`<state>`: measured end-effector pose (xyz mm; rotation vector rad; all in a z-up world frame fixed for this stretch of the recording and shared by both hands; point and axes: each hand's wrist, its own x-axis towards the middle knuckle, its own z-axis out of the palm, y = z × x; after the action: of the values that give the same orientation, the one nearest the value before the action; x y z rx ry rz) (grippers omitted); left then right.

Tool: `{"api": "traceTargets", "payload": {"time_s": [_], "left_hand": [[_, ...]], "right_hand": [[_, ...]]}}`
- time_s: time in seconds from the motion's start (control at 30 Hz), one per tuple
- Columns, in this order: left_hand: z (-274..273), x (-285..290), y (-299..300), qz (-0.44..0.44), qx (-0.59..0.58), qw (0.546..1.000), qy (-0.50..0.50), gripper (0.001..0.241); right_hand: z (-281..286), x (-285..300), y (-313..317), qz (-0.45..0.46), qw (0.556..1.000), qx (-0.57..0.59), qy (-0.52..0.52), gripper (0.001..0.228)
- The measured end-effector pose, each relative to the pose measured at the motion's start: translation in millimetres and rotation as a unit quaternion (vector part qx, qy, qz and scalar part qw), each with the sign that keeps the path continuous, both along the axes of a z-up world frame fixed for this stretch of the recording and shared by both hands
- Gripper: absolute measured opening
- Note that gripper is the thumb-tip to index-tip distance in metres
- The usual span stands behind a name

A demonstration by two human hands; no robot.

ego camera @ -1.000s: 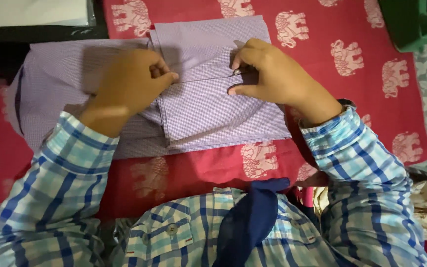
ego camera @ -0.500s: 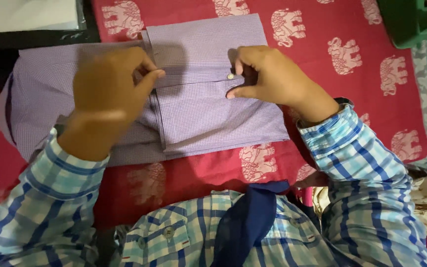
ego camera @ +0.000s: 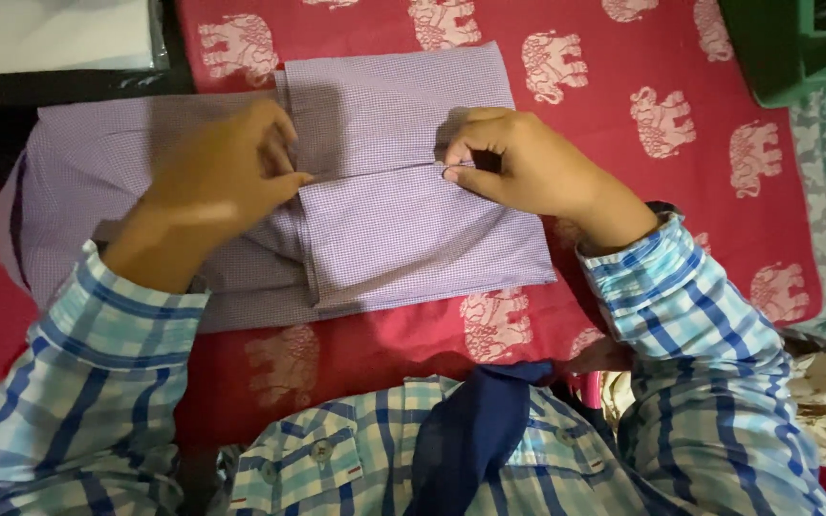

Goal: The person folds a light purple checkered shirt on a red patterned surface. They smooth the fabric, fold the sleeves and sides inward, fold the bottom up, and then fold the shirt in half to create a neat stack.

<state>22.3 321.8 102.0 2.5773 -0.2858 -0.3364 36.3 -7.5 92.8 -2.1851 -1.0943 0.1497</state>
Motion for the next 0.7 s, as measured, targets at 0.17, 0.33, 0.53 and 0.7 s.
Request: {"api": "traceTargets", "payload": {"time_s": [0.17,0.33,0.53,0.7], "left_hand": [[14.2,1.7,-6.4,-0.171,0.019,0.946,-0.274,0.033],[-9.9,-1.7,-63.4,-0.291,-0.086,0.9,-0.314,0.017],[-43.5,4.0,-100.1,-0.177,-0.157,0.936,-0.261,0.025],[-51.8,5.7,-104.3,-0.118,-0.15,0.961,-0.201,0.012]], "right_hand": [[4.6,-3.6,2.3,0.001,0.999,-0.005,-0.031,0.006],[-1.2,-4.5,5.4,0.011,0.996,0.011,-0.086,0.007],[-10.1,-1.1,0.5,-0.002,0.995,0.008,-0.1,0.004],[-16.2,-0.6,6.2,-0.01,0.995,0.003,-0.103,0.002]]}}
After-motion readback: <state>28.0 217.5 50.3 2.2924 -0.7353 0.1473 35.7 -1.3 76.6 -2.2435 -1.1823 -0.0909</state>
